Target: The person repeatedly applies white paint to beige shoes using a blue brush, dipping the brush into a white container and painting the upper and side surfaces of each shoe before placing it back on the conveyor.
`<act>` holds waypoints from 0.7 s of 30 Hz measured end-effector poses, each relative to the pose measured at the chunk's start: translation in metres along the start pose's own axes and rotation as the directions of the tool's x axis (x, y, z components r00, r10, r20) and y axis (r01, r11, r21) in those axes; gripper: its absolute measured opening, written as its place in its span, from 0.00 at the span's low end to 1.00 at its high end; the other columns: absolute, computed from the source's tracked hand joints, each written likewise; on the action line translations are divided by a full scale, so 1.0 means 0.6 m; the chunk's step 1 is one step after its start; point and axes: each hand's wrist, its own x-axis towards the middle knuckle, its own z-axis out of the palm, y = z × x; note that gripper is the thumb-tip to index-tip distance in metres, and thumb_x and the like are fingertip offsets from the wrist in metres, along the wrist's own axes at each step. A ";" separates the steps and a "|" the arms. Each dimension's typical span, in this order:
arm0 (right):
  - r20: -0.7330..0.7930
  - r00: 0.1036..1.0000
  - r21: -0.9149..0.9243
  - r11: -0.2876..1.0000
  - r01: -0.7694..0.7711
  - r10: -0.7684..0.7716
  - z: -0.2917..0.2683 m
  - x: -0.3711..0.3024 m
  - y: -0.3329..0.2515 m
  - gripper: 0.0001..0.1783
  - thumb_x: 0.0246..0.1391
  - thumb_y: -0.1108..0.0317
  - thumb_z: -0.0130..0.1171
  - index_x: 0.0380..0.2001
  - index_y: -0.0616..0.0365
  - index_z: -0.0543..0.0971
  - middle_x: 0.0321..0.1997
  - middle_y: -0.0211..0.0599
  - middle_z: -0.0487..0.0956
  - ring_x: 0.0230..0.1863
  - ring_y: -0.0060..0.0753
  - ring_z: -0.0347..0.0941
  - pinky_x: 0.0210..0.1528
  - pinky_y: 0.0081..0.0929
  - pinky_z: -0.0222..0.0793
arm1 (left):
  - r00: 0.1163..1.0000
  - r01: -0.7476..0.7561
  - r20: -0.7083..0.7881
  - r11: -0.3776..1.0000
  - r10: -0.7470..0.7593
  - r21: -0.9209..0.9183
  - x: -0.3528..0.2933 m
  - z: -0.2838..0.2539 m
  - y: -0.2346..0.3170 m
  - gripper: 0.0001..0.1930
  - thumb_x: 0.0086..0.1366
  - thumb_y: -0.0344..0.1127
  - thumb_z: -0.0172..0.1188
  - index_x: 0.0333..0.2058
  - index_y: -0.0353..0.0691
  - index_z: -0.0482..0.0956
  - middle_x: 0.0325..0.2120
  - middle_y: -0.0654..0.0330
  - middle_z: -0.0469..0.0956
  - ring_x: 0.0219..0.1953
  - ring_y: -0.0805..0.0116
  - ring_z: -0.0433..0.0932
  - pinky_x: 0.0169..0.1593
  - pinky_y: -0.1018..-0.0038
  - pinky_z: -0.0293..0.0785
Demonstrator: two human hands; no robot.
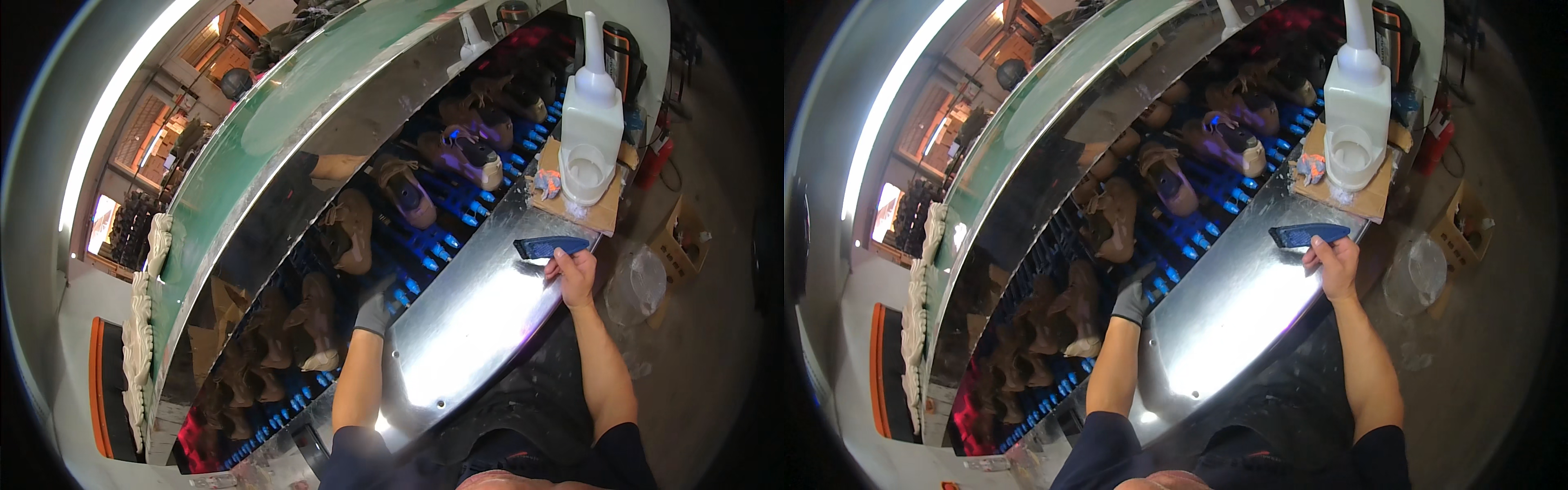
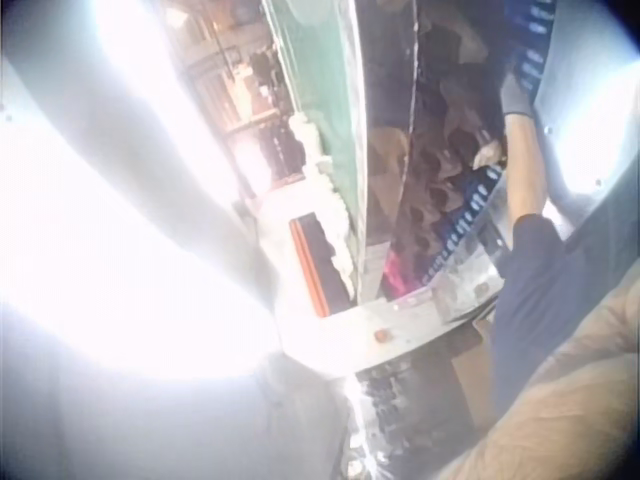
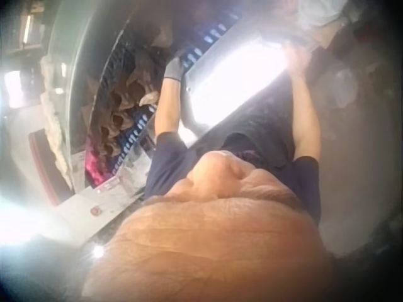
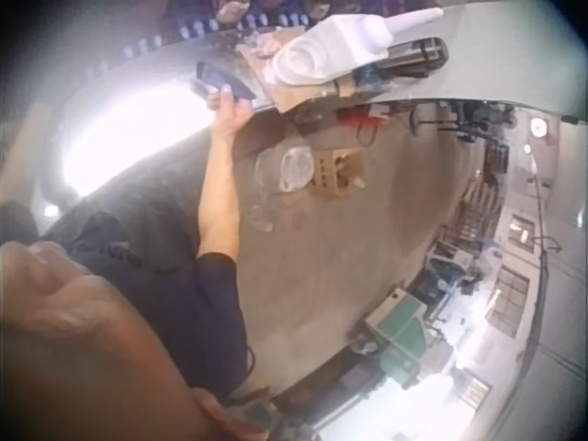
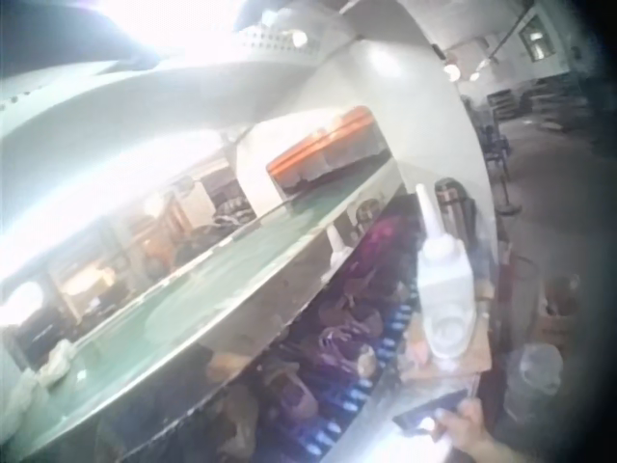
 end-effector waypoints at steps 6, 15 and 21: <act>0.011 1.000 -0.007 1.000 0.012 -0.012 0.006 0.002 0.004 0.10 0.68 0.67 0.62 0.36 0.64 0.82 0.25 0.38 0.83 0.23 0.24 0.78 0.28 0.22 0.74 | 0.998 0.028 -0.060 0.996 -0.023 0.088 0.019 -0.004 0.006 0.18 0.68 0.36 0.71 0.54 0.37 0.85 0.53 0.54 0.83 0.46 0.57 0.84 0.40 0.63 0.88; -0.003 1.000 0.009 1.000 0.003 -0.003 -0.005 -0.001 0.012 0.11 0.68 0.67 0.62 0.34 0.63 0.82 0.25 0.37 0.83 0.24 0.24 0.78 0.29 0.22 0.75 | 0.998 0.054 0.017 0.982 -0.058 0.180 0.048 -0.042 -0.016 0.19 0.69 0.38 0.71 0.55 0.39 0.84 0.56 0.55 0.82 0.46 0.60 0.84 0.43 0.65 0.87; 0.008 1.000 0.016 1.000 0.002 -0.002 -0.008 0.003 0.010 0.11 0.69 0.66 0.62 0.34 0.63 0.82 0.25 0.38 0.83 0.24 0.24 0.78 0.29 0.22 0.75 | 0.987 -0.084 0.151 0.983 0.059 0.160 0.025 -0.041 -0.010 0.25 0.69 0.39 0.70 0.62 0.37 0.80 0.60 0.55 0.81 0.51 0.63 0.83 0.48 0.70 0.84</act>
